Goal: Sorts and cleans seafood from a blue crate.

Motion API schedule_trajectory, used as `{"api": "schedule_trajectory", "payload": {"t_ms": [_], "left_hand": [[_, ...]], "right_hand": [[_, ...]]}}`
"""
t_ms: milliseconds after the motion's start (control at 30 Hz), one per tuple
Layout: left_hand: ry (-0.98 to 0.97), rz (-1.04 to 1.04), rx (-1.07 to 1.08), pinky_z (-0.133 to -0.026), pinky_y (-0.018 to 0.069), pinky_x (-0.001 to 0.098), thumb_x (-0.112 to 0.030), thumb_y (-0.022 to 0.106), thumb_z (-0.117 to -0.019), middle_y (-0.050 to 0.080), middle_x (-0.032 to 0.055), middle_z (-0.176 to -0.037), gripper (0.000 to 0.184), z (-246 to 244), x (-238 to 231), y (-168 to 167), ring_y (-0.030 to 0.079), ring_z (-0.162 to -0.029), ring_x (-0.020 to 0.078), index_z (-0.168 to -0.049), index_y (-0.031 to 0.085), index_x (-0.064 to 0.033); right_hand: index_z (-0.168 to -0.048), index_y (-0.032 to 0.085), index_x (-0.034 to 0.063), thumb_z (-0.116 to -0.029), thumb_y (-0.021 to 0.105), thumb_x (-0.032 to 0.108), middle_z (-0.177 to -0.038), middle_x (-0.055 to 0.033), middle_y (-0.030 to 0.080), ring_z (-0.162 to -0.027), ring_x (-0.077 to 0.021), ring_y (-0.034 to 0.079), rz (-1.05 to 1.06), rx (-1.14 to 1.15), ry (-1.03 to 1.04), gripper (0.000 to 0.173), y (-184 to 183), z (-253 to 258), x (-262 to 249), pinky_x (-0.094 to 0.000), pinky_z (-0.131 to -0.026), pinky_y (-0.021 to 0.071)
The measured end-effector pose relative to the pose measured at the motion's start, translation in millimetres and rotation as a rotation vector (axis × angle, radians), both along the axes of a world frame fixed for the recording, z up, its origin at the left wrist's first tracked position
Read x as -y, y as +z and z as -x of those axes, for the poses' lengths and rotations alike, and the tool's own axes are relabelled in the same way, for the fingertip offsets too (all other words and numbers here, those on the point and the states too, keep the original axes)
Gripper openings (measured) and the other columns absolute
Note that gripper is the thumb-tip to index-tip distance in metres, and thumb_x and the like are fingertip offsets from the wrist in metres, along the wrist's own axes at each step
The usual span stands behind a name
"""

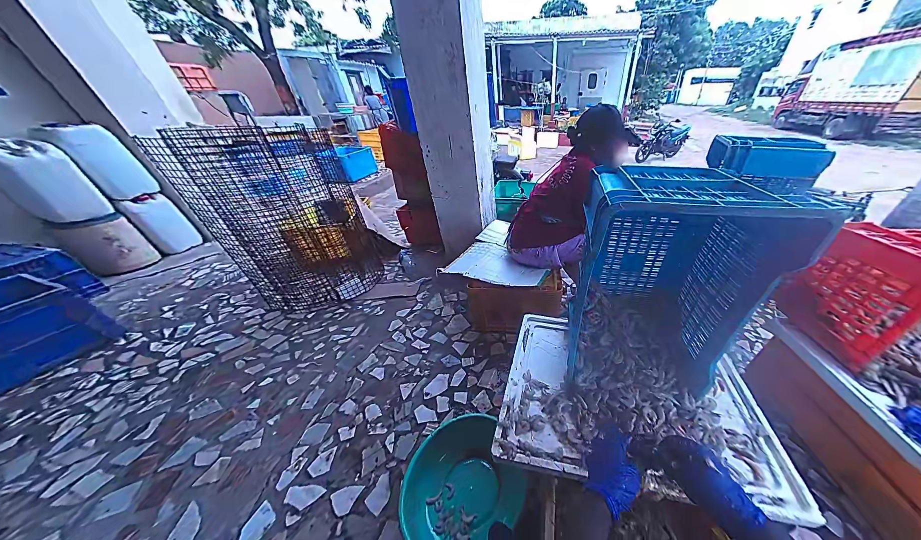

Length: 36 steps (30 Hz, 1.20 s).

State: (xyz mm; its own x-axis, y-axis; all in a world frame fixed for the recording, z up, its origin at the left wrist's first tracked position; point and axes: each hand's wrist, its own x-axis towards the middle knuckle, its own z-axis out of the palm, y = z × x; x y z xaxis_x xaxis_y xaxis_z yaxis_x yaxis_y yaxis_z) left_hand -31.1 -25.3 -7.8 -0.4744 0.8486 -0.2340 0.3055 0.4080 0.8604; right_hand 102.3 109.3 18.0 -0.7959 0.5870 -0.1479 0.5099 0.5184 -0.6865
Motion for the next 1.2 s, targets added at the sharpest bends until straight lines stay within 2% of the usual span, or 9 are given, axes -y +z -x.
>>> {"api": "schedule_trajectory", "payload": {"t_ms": [267, 400, 467, 600, 700, 800, 933, 1100, 1200], "left_hand": [[0.012, 0.308, -0.259, -0.107, 0.0444, 0.0605, -0.016, 0.058, -0.0962, 0.058, 0.0117, -0.145, 0.044, 1, -3, 18, 0.056, -0.132, 0.0341, -0.140, 0.063, -0.0192], [0.064, 0.058, -0.014, -0.112, 0.0447, 0.0515, -0.011, 0.057, -0.0971, 0.061, 0.0127, -0.141, 0.039, 7, 0, 7, 0.057, -0.132, 0.0280, -0.136, 0.065, -0.0135], [0.076, -0.223, 0.177, -0.113, 0.0442, 0.0455, -0.003, 0.056, -0.0956, 0.063, 0.0172, -0.136, 0.037, -8, -4, -3, 0.057, -0.130, 0.0263, -0.131, 0.068, -0.0057], [0.245, -0.399, 0.495, -0.112, 0.0442, 0.0371, -0.001, 0.046, -0.1036, 0.061, 0.0209, -0.136, 0.034, -39, -5, 4, 0.057, -0.128, 0.0214, -0.135, 0.060, 0.0047], [0.334, -0.257, 0.514, -0.116, 0.0394, 0.0384, -0.004, 0.038, -0.1086, 0.054, 0.0241, -0.145, 0.038, -37, 3, 15, 0.051, -0.136, 0.0254, -0.144, 0.050, 0.0064], [0.522, -0.207, 0.519, -0.119, 0.0365, 0.0419, -0.006, 0.033, -0.1104, 0.048, 0.0246, -0.152, 0.041, -21, 11, 13, 0.046, -0.142, 0.0288, -0.149, 0.044, 0.0050], [1.051, -0.556, 0.686, -0.109, 0.0433, 0.0434, -0.009, 0.024, -0.1121, 0.043, 0.0202, -0.154, 0.044, 22, 31, 7, 0.050, -0.133, 0.0264, -0.154, 0.037, -0.0011], [1.428, -0.761, 0.983, -0.108, 0.0416, 0.0480, -0.043, 0.012, -0.1122, 0.037, 0.0107, -0.161, 0.057, 56, 62, -3, 0.045, -0.141, 0.0218, -0.157, 0.029, -0.0125], [1.352, -0.728, 0.997, -0.103, 0.0446, 0.0444, -0.038, 0.013, -0.1129, 0.044, 0.0130, -0.155, 0.054, 54, 56, 2, 0.051, -0.133, 0.0219, -0.153, 0.033, -0.0082]], "right_hand": [[-0.106, 0.066, 0.0018, -0.0943, 0.062, 0.013, -0.089, -0.0028, 0.071, -0.081, -0.0104, 0.069, 0.472, -0.383, -0.243, 0.017, 10, -11, 10, -0.0303, -0.078, 0.0596], [-0.129, 0.070, 0.0165, -0.0985, 0.064, 0.035, -0.127, -0.0087, 0.070, -0.118, -0.0250, 0.065, -0.097, 0.210, 0.114, 0.036, 6, -18, -8, -0.0505, -0.104, 0.0504], [-0.139, 0.063, 0.0137, -0.0986, 0.064, 0.034, -0.140, -0.0159, 0.061, -0.129, -0.0343, 0.059, -0.213, 0.219, 0.140, 0.045, -1, -16, 2, -0.0564, -0.109, 0.0458], [-0.119, 0.070, -0.0014, -0.0985, 0.057, 0.021, -0.116, -0.0225, 0.071, -0.114, -0.0400, 0.066, -0.563, 0.065, 0.077, 0.033, -21, -6, 31, -0.0572, -0.103, 0.0487], [-0.099, 0.075, 0.0033, -0.0931, 0.063, 0.019, -0.098, -0.0161, 0.075, -0.101, -0.0367, 0.071, -0.741, -0.126, 0.105, 0.021, -36, -7, 32, -0.0551, -0.098, 0.0529], [-0.109, 0.075, 0.0087, -0.0972, 0.060, 0.025, -0.109, -0.0135, 0.075, -0.110, -0.0336, 0.069, -0.576, -0.022, 0.210, 0.025, -32, -12, 32, -0.0536, -0.101, 0.0521], [-0.125, 0.070, 0.0180, -0.0962, 0.060, 0.047, -0.129, -0.0136, 0.067, -0.124, -0.0360, 0.059, -0.387, 0.349, 0.197, 0.041, -22, 2, 17, -0.0623, -0.106, 0.0420], [-0.130, 0.069, 0.0206, -0.0984, 0.056, 0.027, -0.127, -0.0076, 0.070, -0.121, -0.0275, 0.064, -0.262, 0.284, 0.215, 0.034, -29, 76, 24, -0.0531, -0.104, 0.0494], [-0.130, 0.068, 0.0134, -0.0960, 0.059, 0.020, -0.128, -0.0162, 0.068, -0.123, -0.0376, 0.062, -0.304, 0.396, 0.360, 0.036, -45, 121, 31, -0.0619, -0.100, 0.0483]]}}
